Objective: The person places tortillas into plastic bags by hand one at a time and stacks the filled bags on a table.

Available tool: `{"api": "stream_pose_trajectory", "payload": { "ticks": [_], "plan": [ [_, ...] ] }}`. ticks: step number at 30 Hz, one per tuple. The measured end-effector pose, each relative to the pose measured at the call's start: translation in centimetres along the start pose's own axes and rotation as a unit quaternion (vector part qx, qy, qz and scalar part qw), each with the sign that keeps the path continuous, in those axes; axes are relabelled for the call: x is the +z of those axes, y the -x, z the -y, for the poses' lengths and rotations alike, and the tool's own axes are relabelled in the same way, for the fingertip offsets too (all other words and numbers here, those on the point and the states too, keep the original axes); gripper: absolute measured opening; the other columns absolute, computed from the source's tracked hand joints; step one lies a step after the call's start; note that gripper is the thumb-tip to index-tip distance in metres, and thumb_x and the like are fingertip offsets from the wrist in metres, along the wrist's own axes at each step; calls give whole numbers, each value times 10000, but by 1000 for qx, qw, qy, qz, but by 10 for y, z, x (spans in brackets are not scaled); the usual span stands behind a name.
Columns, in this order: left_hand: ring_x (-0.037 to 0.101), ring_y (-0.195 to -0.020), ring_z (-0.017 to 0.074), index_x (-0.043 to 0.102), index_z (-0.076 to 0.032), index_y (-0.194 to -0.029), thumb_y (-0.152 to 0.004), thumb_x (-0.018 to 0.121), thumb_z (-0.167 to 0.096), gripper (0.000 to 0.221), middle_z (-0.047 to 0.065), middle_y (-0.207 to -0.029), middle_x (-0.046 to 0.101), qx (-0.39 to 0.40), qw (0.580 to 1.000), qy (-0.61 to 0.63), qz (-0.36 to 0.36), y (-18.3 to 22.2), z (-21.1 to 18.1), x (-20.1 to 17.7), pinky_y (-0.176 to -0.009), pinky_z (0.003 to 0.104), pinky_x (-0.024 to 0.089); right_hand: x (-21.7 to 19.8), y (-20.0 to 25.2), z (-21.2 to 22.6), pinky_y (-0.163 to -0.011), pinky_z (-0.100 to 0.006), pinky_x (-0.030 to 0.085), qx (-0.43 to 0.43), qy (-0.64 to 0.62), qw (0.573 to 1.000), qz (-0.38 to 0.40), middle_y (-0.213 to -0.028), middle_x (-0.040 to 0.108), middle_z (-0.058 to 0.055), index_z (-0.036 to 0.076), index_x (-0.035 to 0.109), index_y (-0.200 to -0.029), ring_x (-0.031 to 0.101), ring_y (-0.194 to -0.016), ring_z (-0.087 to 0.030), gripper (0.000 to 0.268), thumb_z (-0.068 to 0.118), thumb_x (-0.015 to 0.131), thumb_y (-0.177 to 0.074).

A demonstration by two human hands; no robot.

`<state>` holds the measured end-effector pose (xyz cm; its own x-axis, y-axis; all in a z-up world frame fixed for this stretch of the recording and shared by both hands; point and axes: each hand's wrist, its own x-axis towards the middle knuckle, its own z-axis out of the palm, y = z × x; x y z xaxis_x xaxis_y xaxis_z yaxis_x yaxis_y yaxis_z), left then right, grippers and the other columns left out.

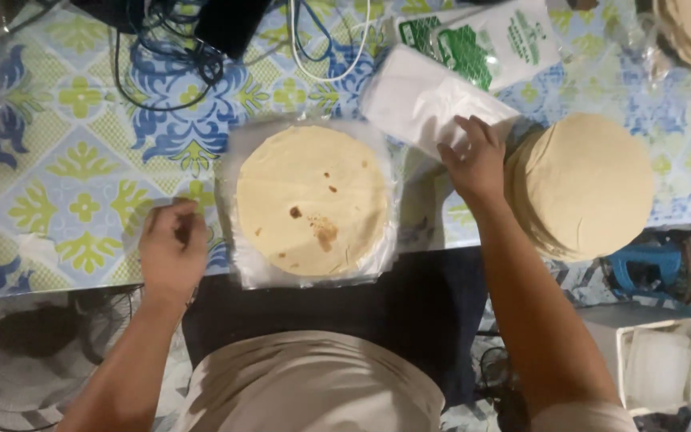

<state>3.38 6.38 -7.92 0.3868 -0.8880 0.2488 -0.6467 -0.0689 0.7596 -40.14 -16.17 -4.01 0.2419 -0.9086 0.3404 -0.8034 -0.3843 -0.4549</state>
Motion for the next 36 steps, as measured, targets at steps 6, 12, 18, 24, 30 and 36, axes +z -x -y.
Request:
{"api": "stream_pose_trajectory", "payload": {
  "ticks": [6, 12, 18, 24, 30, 36],
  "plan": [
    [678, -832, 203, 678, -34, -1160, -971, 698, -73, 194, 130, -1094, 691, -78, 994, 61, -37, -1, 7, -1, -769, 324, 549, 29, -16, -59, -844, -433, 546, 4, 8, 999, 35, -1036, 720, -184, 78, 774, -1001, 696, -959, -374, 205, 234, 820, -876],
    [680, -816, 161, 669, -34, -1172, -956, 686, -80, 221, 99, -1024, 694, -130, 983, 131, 1, -2, 1, -4, -751, 304, 546, 10, -20, -68, -807, -383, 558, -12, 14, 1000, -3, -1017, 730, -168, 52, 758, -1048, 709, -928, -278, 119, 133, 671, -1044],
    [637, -855, 171, 680, -53, -1165, -1003, 658, -145, 187, 97, -1062, 682, -141, 983, 121, -17, 3, -63, 4, -766, 322, 521, -69, 3, 90, -708, -358, 521, 30, -93, 993, -69, -904, 704, -120, 7, 650, -1058, 661, -767, -241, 90, 73, 611, -1105],
    [670, -995, 91, 601, -119, -1243, -991, 546, -381, 367, -1, -1084, 702, -311, 806, 417, 282, 14, -153, 25, -858, 297, 551, -59, 96, 181, -854, -374, 534, -117, -145, 972, 143, -1102, 704, -140, 57, 657, -1004, 671, -984, -285, 109, 56, 695, -902],
    [623, -846, 150, 717, -36, -1186, -927, 721, -240, 330, 47, -950, 668, -438, 741, 471, 193, 39, -113, 42, -740, 315, 506, -21, 150, 188, -1001, -411, 501, -7, -243, 942, 230, -1219, 671, -156, 57, 699, -1129, 633, -1186, -337, 255, 99, 735, -879],
    [650, -857, 124, 732, -23, -1176, -950, 691, -278, 343, 28, -964, 718, -419, 824, 316, 216, 34, -90, 8, -754, 277, 521, 2, 170, 168, -1013, -413, 503, 38, -241, 959, 143, -1190, 680, -134, 62, 696, -1133, 636, -1154, -330, 222, 90, 709, -913]
  ]
}}
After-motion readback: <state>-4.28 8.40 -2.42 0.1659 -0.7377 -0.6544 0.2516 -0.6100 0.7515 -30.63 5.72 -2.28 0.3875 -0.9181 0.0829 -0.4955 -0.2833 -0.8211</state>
